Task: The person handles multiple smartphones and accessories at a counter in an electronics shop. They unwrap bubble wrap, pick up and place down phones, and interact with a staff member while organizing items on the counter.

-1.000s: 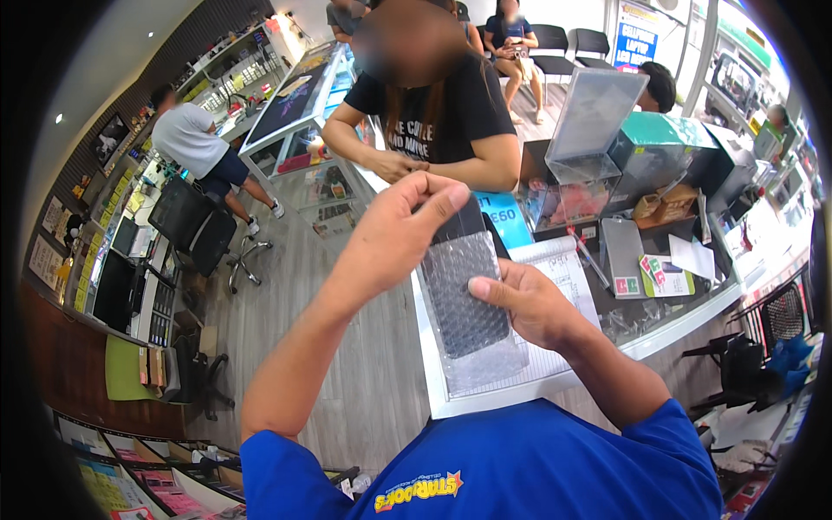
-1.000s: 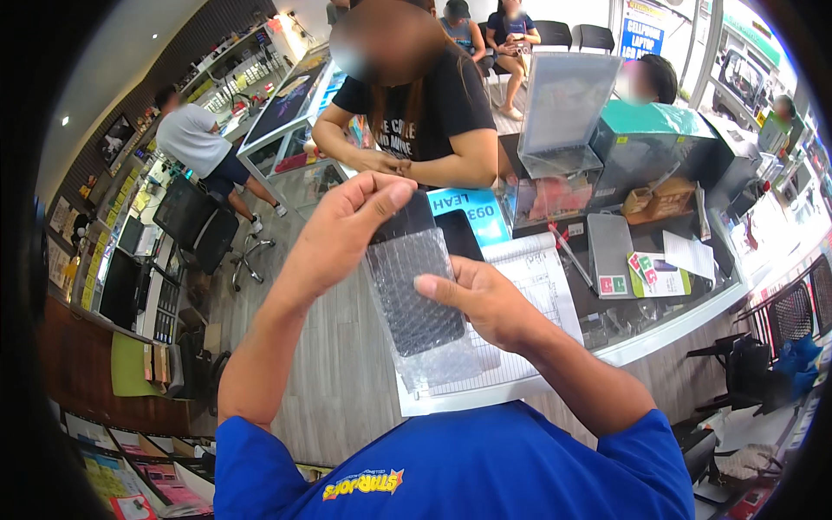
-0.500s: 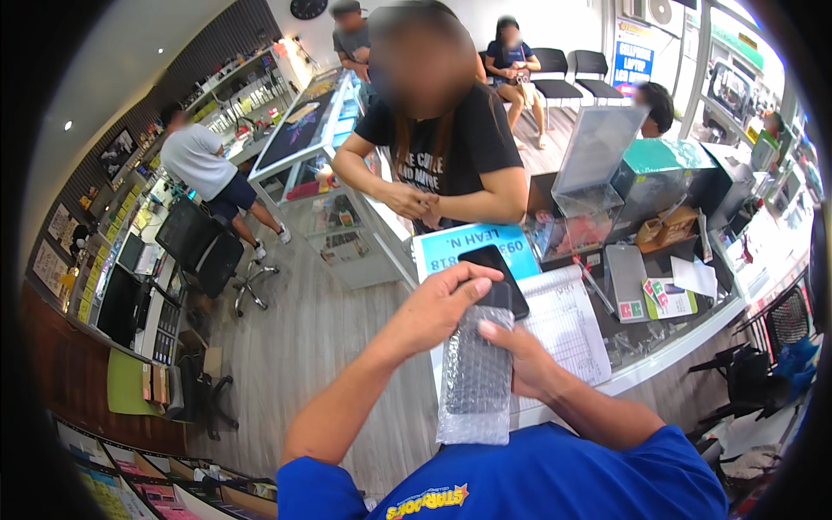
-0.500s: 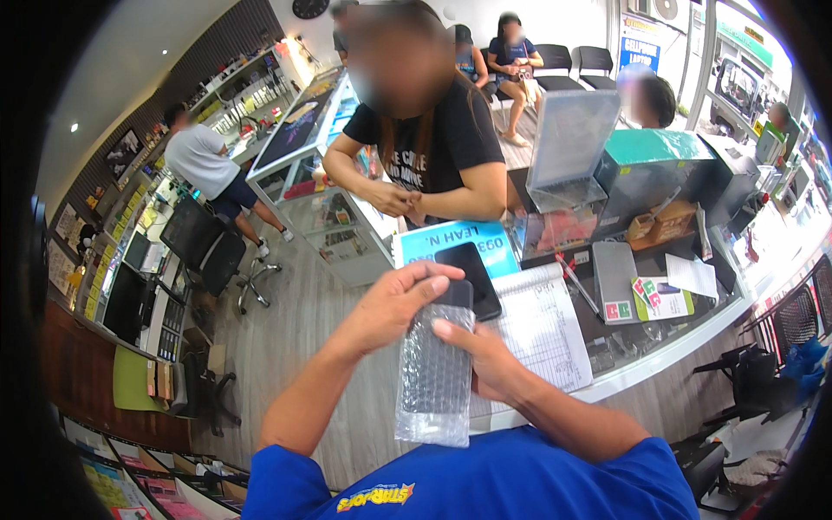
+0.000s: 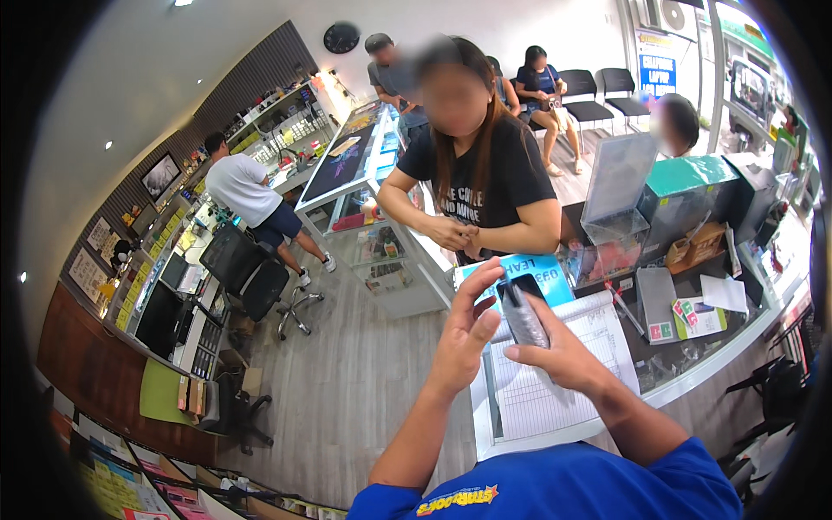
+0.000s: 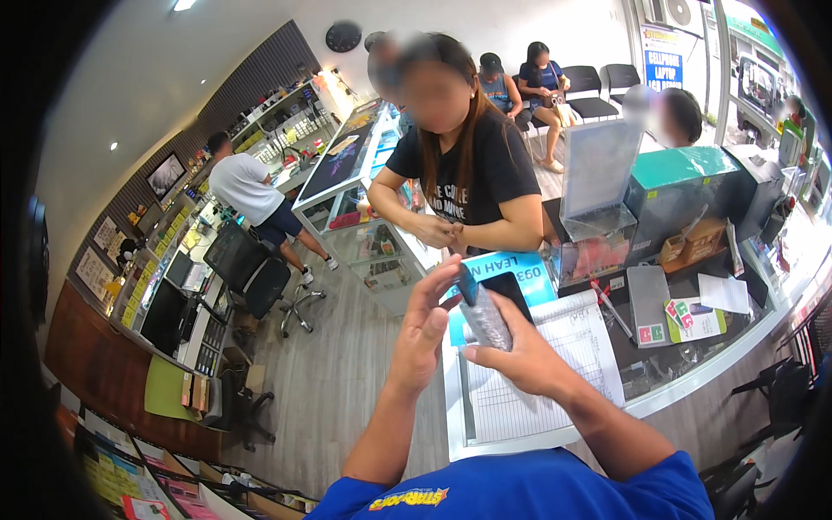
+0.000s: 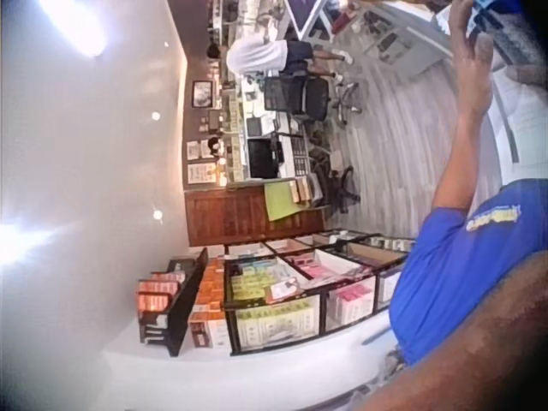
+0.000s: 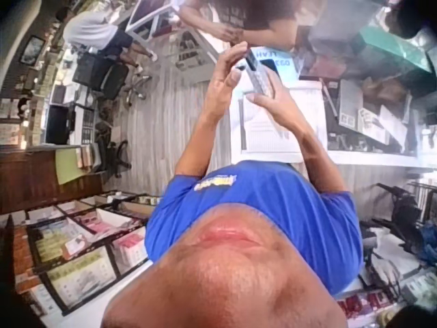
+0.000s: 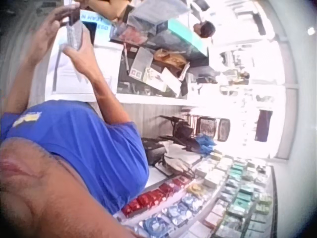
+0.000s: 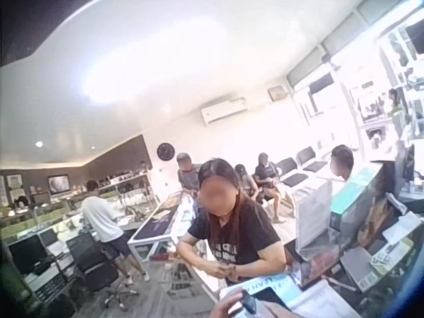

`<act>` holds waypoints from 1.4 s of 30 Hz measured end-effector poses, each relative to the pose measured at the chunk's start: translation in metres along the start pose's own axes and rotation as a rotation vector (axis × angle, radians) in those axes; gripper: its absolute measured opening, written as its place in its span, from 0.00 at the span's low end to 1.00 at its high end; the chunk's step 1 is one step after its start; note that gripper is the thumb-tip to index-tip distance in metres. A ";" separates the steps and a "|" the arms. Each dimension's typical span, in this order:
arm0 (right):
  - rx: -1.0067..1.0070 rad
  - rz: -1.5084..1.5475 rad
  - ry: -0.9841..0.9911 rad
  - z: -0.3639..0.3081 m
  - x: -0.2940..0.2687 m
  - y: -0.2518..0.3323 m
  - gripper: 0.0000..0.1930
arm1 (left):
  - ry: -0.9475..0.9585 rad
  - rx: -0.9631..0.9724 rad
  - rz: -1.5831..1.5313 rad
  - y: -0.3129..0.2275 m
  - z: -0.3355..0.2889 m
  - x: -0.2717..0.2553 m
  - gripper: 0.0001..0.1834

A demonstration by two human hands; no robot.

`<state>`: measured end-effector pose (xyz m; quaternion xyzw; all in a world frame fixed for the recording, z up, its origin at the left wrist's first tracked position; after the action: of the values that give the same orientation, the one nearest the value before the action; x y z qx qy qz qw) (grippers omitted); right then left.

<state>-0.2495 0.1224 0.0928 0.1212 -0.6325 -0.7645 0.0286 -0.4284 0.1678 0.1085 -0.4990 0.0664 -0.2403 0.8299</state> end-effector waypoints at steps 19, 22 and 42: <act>-0.246 -0.972 -0.251 0.016 0.009 -0.006 0.55 | -0.408 -0.161 -0.203 0.040 -0.060 0.003 0.21; -0.261 -0.988 -0.187 0.017 0.018 -0.007 0.55 | -0.436 -0.282 -0.153 0.038 -0.055 -0.004 0.22; 0.141 -1.107 -0.083 0.031 -0.015 -0.051 0.58 | -0.744 -0.300 -0.234 0.082 -0.050 -0.096 0.34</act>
<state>-0.2359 0.1648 0.0510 0.4065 -0.5248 -0.6253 -0.4104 -0.5024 0.2042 0.0009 -0.6713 -0.2608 -0.1242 0.6826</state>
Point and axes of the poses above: each hand's wrist, its own z-axis towards the middle knuckle, its own x-axis out of the palm, y = z × x, the point moved 2 cm from there along z, towards the middle knuckle, and after that the axes turned 7 degrees about -z, right-handed, at the moved point
